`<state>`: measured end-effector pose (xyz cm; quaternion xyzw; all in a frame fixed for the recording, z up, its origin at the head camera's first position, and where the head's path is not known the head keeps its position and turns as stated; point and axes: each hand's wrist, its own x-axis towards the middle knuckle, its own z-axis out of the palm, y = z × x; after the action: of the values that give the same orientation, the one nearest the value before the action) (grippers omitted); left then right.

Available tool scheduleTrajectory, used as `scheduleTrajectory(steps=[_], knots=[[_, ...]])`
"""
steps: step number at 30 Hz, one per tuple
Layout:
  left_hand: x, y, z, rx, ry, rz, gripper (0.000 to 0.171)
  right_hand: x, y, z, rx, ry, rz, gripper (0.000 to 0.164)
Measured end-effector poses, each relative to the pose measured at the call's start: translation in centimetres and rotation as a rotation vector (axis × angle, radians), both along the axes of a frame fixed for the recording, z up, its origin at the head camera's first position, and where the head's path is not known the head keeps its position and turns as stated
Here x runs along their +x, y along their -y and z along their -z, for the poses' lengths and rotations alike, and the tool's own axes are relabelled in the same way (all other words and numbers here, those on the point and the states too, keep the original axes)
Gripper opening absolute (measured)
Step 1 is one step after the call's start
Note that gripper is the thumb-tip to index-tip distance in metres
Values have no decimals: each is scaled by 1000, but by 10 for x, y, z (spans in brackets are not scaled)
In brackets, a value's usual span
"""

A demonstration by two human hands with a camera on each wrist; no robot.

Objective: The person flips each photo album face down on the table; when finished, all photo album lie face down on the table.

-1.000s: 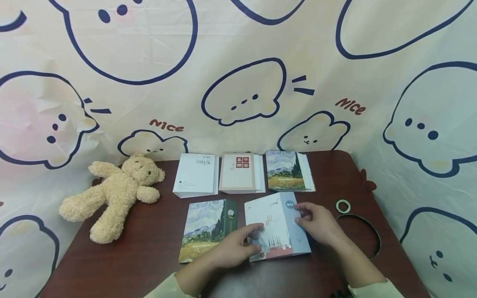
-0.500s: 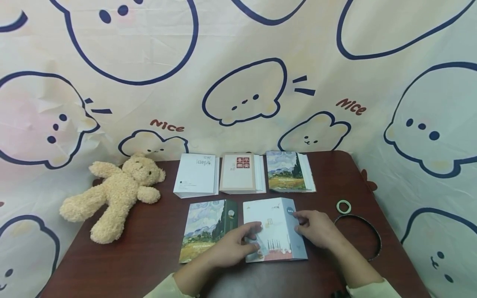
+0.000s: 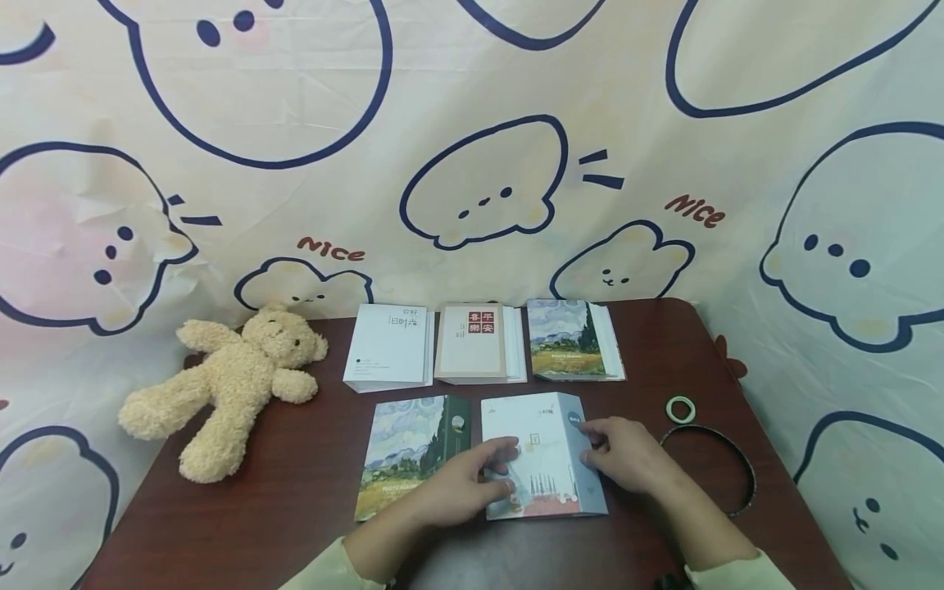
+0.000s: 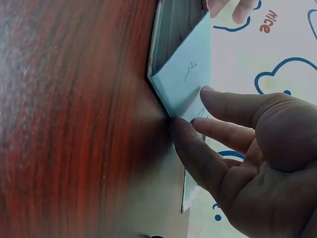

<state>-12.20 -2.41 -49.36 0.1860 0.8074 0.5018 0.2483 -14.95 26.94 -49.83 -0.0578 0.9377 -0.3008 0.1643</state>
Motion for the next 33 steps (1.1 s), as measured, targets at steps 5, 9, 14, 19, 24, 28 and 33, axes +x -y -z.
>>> scheduleTrajectory(steps=[5, 9, 14, 19, 24, 28, 33], knots=[[-2, 0, 0, 16, -4, 10, 58, 0, -1, -1, -3, -3, -1, 45], [-6, 0, 0, 46, -2, 15, 58, 0, -2, -2, -17, -10, 9, 46], [-13, 0, -1, 75, 5, -5, 58, -3, -3, -5, -37, -18, 25, 48], [-20, -4, -3, 100, 16, -40, 57, -8, -6, -9, -44, -25, 40, 48], [-28, -10, -6, 100, 29, -75, 55, -15, -10, -13, -71, -67, 46, 47], [-34, -15, -8, 116, 50, -102, 54, -21, -14, -14, -90, -79, 60, 47], [-44, -20, -9, 140, 73, -131, 54, -31, -18, -11, -99, -68, 90, 47]])
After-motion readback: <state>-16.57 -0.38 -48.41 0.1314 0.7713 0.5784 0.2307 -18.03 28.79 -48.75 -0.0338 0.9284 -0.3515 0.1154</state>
